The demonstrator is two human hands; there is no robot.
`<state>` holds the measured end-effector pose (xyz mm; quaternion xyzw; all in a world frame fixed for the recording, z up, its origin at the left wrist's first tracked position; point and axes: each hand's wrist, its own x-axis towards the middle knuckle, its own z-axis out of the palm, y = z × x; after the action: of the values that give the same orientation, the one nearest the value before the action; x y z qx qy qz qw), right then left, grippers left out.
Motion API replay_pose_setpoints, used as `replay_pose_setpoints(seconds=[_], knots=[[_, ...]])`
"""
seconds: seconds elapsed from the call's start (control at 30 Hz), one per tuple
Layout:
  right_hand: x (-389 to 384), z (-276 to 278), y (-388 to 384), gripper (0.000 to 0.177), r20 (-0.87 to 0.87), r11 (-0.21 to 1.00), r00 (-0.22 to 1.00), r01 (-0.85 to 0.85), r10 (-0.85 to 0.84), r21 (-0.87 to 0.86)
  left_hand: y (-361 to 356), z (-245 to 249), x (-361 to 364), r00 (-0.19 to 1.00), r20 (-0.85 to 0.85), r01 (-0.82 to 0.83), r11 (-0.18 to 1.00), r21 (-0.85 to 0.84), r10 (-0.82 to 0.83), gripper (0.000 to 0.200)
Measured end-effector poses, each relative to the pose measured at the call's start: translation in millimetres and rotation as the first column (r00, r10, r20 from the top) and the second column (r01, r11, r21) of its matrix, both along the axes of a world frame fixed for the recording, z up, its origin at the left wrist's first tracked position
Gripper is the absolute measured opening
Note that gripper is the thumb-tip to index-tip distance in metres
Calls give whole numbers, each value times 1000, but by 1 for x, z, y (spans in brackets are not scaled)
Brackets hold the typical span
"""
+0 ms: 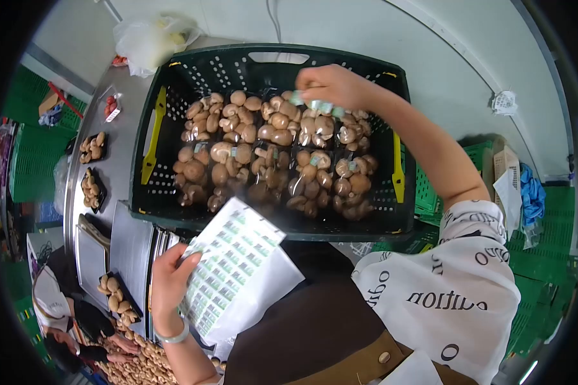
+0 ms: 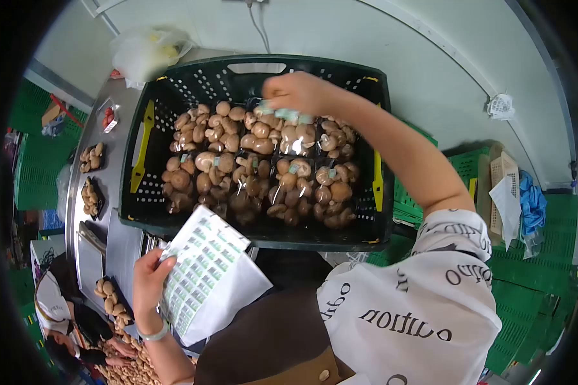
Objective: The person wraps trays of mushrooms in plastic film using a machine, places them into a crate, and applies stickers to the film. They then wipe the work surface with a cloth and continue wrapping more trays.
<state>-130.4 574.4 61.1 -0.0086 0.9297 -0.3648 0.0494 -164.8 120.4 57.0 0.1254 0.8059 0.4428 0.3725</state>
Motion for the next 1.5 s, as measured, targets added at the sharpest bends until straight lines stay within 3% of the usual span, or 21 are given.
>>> replay_pose_setpoints(seconds=[0.03,0.1,0.17,0.27,0.3,0.4,0.43,0.53,0.57,0.6,0.67,0.7,0.8,0.93,0.97,1.1,1.2,1.23,1.33,1.43,1.5], knots=[[3,-25,38,23,17,972,1000,0,-4,234,-8,-2,0,997,38,-68,997,19,68,13],[12,-65,82,24,235,784,963,-45,-130,619,-27,-15,0,988,52,-151,987,59,148,13],[17,-88,103,24,373,822,920,-120,-119,557,-32,-17,1,970,80,-234,970,71,228,13],[18,-105,101,22,355,668,877,-53,-324,742,-41,-15,-1,961,85,-267,963,42,263,13],[13,-106,98,23,363,559,864,-118,-350,821,-50,-17,-4,968,51,-248,969,17,247,13],[-3,-112,87,24,149,609,957,35,-249,792,-77,-14,-13,944,16,-330,944,12,330,14],[-15,-118,88,21,275,782,935,3,-223,623,-85,-14,-16,920,11,-392,920,15,392,14],[-42,-141,86,23,419,980,908,-75,-9,184,-105,-14,-26,858,-63,-508,861,39,509,14],[-50,-140,80,29,538,974,842,-89,-38,208,-113,-15,-30,858,-57,-509,860,44,511,14],[-55,-140,73,30,528,912,843,-133,-101,388,-123,-16,-33,856,-65,-512,858,32,513,14],[-62,-137,58,32,474,686,852,-210,-221,697,-143,-16,-37,853,-74,-517,856,7,516,15],[-67,-135,55,33,480,622,851,-262,-210,737,-151,-16,-37,853,-88,-517,856,-3,515,15],[-83,-116,29,32,400,590,898,-224,-185,776,-154,-10,-33,804,-185,-580,814,-33,565,15],[-117,-122,20,32,311,839,950,-144,-31,524,-171,-14,-38,803,-183,-581,814,-30,567,15],[-124,-137,23,29,328,844,945,-190,18,501,-170,-13,-40,811,-84,-583,811,-34,579,16],[-134,-152,2,26,359,555,931,-264,-67,789,-195,-22,-54,806,-113,-590,804,-69,581,22],[-153,-129,-27,24,291,685,956,-203,-14,700,-205,-28,-60,757,-121,-650,760,-31,642,23],[-158,-135,-30,20,83,818,992,-125,95,561,-200,-28,-65,737,-134,-669,743,-10,662,21],[-184,-146,-40,17,118,959,982,-169,145,229,-185,-26,-84,736,-157,-666,746,10,659,20],[-195,-179,-50,21,37,778,984,-159,172,607,-188,-32,-106,792,-228,-590,806,-45,566,17],[-193,-182,-57,22,-57,552,962,-103,265,828,-189,-27,-115,800,-280,-582,801,-143,531,16]])
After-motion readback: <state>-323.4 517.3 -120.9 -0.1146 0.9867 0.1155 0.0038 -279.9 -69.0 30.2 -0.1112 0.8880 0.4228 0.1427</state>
